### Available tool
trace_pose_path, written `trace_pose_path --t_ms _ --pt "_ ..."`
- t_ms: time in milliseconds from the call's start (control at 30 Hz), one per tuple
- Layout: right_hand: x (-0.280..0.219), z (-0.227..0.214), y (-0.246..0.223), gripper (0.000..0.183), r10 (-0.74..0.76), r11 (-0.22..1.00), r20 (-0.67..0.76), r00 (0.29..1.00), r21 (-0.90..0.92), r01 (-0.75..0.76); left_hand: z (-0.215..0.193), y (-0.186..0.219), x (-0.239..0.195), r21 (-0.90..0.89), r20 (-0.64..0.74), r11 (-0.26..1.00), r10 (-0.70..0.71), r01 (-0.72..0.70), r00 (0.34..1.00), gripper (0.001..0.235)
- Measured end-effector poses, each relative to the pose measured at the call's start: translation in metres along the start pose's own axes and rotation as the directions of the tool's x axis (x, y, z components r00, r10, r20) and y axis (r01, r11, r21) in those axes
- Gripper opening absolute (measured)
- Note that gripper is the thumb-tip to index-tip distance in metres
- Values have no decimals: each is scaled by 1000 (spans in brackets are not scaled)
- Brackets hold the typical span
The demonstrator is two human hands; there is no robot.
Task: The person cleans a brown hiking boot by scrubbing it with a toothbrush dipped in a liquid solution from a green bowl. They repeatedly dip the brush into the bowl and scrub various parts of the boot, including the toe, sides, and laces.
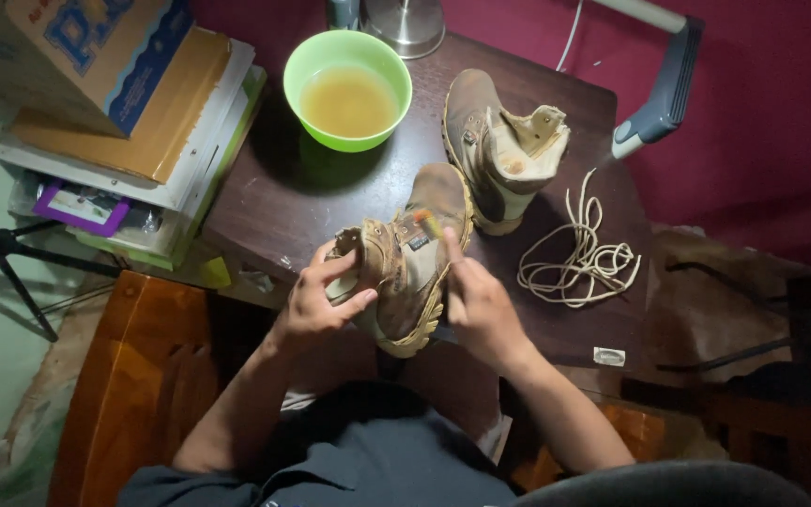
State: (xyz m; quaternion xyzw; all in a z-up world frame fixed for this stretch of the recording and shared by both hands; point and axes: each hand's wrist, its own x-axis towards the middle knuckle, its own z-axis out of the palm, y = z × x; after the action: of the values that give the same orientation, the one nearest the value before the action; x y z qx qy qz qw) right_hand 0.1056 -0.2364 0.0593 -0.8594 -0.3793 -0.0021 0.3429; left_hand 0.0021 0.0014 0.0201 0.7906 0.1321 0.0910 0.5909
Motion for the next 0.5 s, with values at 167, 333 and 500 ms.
trace_pose_path --t_ms 167,333,500 --pt "1 4 -37 72 -4 980 121 993 199 -20 -2 8 -1 3 36 996 91 -91 995 64" --pt "-38 -7 -49 82 108 967 333 937 184 -177 -6 -16 1 -47 59 987 154 -151 986 61" --pt "-47 -6 -30 84 197 935 267 943 237 -263 -4 -58 11 -157 93 963 237 -221 967 53"
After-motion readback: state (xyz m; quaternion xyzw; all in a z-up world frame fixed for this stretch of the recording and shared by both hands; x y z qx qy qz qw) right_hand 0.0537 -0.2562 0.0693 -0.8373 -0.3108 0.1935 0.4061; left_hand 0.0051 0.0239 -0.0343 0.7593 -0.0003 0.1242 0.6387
